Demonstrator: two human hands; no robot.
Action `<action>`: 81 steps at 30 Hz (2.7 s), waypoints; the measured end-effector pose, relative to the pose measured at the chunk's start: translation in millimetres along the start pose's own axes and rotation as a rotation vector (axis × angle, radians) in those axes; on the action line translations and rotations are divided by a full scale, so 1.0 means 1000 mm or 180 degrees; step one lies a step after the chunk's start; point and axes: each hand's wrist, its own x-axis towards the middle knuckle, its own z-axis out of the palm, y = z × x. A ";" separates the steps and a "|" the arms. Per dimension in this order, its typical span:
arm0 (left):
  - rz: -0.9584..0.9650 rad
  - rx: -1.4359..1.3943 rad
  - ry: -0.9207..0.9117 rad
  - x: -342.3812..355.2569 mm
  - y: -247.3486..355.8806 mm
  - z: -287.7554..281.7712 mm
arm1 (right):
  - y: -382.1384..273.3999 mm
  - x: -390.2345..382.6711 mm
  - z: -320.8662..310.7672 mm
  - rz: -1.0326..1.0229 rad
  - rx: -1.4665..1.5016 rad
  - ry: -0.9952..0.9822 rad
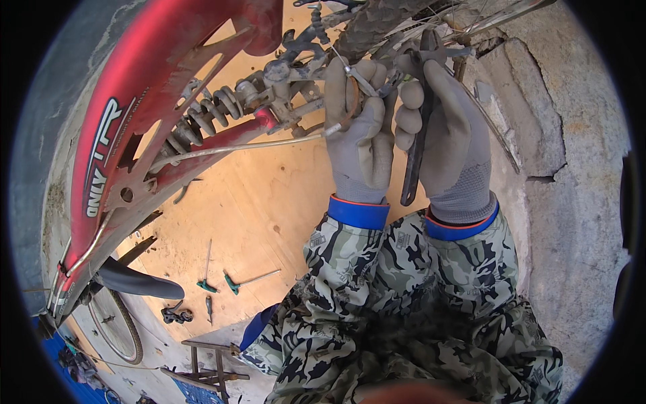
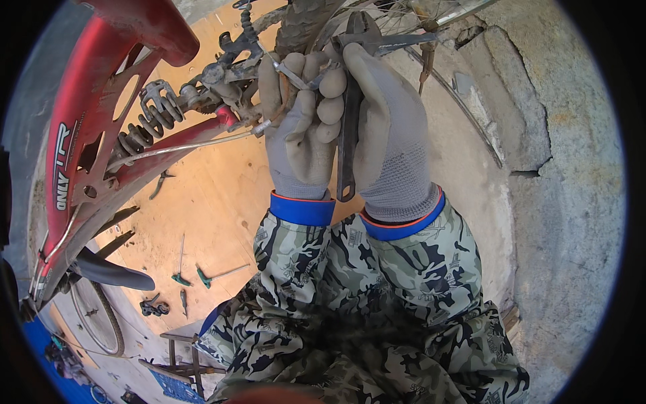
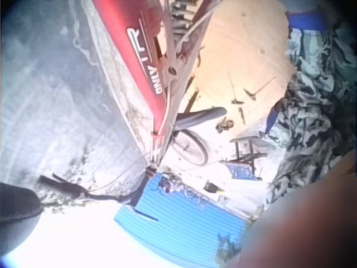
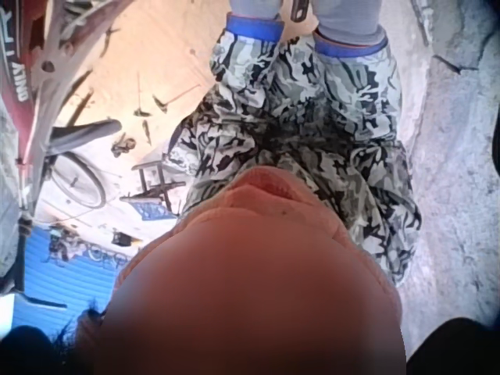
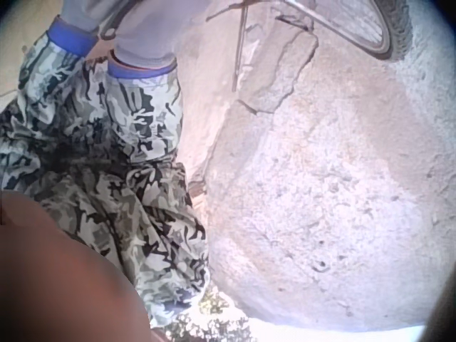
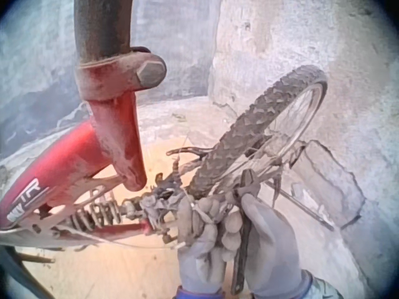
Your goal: The person repairs the rear brake cable on a red mountain bike. They use pliers to cut the cable, then thread the cable through the brake mechanism and handlebar housing, and finally secure it with a ferrule and bolt.
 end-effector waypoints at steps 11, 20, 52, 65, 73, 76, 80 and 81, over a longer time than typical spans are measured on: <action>-0.0202 -0.0827 0.0005 0.003 0.002 0.005 | 0.019 0.005 -0.009 -0.0712 -0.1370 0.0244; 0.0077 -0.0707 0.0098 0.002 0.006 0.010 | 0.023 0.006 -0.003 -0.0685 -0.1100 0.0284; 0.0500 0.0746 0.0101 0.006 0.015 -0.001 | 0.029 0.014 -0.035 -0.1474 -0.3346 -0.0407; 0.0512 0.2297 0.0504 -0.006 0.037 0.014 | 0.019 0.008 0.011 -0.0275 -0.1732 0.0285; 0.0575 0.1712 0.0486 -0.006 0.031 0.017 | 0.019 0.014 0.011 -0.0272 -0.1843 0.0306; 0.0700 0.2007 0.0439 -0.005 0.028 0.013 | 0.017 0.014 0.009 -0.0207 -0.1767 0.0288; 0.0673 0.2397 0.0658 -0.004 0.026 0.004 | 0.013 0.021 -0.001 -0.0281 -0.2708 0.0434; 0.0661 0.2231 0.0641 -0.004 0.025 0.003 | 0.013 0.023 -0.003 -0.0553 -0.2727 0.0514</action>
